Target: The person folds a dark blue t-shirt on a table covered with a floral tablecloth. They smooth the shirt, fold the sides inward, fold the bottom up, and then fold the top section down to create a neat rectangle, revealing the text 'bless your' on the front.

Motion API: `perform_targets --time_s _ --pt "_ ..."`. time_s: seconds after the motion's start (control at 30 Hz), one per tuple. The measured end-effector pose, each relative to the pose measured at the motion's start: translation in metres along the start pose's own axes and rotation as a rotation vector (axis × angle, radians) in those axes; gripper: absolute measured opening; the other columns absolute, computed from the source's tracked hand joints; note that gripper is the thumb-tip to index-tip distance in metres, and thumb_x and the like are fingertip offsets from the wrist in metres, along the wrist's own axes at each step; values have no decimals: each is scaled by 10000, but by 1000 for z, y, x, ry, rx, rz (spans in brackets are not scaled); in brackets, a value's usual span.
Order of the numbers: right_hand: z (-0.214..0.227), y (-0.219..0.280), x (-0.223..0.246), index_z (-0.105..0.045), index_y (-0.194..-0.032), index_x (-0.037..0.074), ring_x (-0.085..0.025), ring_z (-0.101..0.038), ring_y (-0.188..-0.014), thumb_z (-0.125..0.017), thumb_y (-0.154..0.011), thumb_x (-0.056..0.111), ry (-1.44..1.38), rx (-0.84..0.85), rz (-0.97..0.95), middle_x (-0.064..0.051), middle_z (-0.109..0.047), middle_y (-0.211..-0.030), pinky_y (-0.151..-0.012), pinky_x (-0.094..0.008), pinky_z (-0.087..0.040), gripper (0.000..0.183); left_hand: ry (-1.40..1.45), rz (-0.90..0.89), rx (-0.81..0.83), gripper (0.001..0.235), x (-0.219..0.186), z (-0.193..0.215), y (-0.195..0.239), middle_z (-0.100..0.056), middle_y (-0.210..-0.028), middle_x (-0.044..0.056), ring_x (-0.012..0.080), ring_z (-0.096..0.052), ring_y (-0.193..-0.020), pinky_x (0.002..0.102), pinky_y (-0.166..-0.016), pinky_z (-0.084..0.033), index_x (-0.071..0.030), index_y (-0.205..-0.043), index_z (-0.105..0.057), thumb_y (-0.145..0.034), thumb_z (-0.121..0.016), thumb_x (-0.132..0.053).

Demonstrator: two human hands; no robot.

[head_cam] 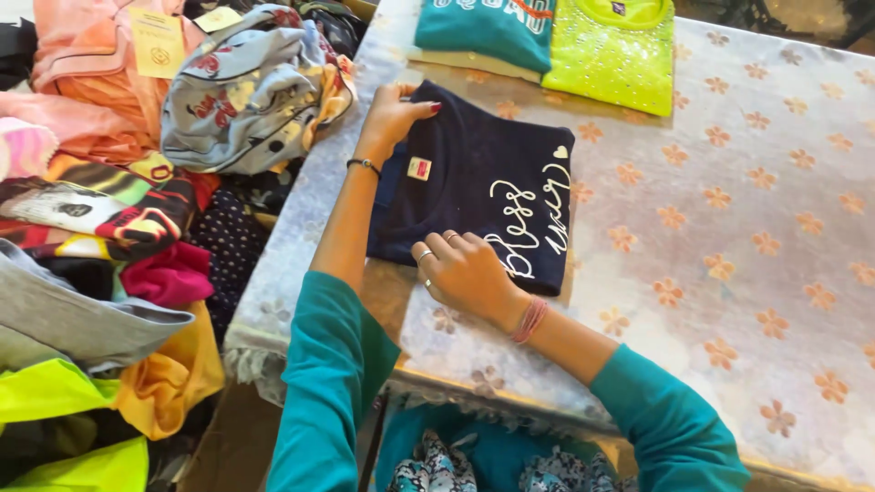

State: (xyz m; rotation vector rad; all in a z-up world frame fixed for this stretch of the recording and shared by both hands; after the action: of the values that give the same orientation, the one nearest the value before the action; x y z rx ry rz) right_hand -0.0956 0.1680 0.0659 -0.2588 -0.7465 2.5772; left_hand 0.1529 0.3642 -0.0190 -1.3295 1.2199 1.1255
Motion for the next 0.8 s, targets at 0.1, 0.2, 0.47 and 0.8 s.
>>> perform_targets --time_s 0.1,0.2,0.47,0.8 --pt "-16 -17 11 -598 -871 80 -207 -615 -713 -677 -846 144 -34 16 -9 -40 -542 -753 -603 -367 -468 105 -135 27 -73 401 7 25 10 -708 -783 17 79 -588 -548 258 -431 -387 3 -1102 -734 -778 -879 -185" --pt "-20 -30 12 -596 -856 74 -214 -605 -690 -680 -866 141 -61 24 12 -48 -532 -733 -593 -373 -464 108 -149 49 -114 347 6 34 15 -753 -792 -15 50 -688 -596 230 -463 -503 -48 -1044 -740 -762 -867 -204" --pt "-40 -34 17 -617 -887 43 -232 -607 -710 -680 -881 115 -93 -16 -12 -58 -545 -754 -601 -376 -461 96 -224 1 -168 260 44 53 -5 -728 -728 8 76 -617 -567 254 -472 -456 -23 -904 -782 -728 -908 -168" --pt "-41 -30 19 -690 -1037 7 -235 -607 -794 -699 -922 172 -101 -62 -67 -73 -596 -859 -659 -365 -473 202 -60 184 -159 352 3 59 36 -671 -843 -41 91 -552 -666 275 -552 -508 -74 -1101 -693 -872 -855 -286"
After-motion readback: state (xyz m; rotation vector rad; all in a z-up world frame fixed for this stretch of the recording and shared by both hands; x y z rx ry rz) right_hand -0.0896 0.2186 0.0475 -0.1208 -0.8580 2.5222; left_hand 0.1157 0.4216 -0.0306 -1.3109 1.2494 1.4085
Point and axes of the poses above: each hand's wrist, its own y-axis away from the middle knuckle, its own z-axis out of the back of the hand, x = y × z, the point moved 3 cm from there along -y, towards the middle knuckle
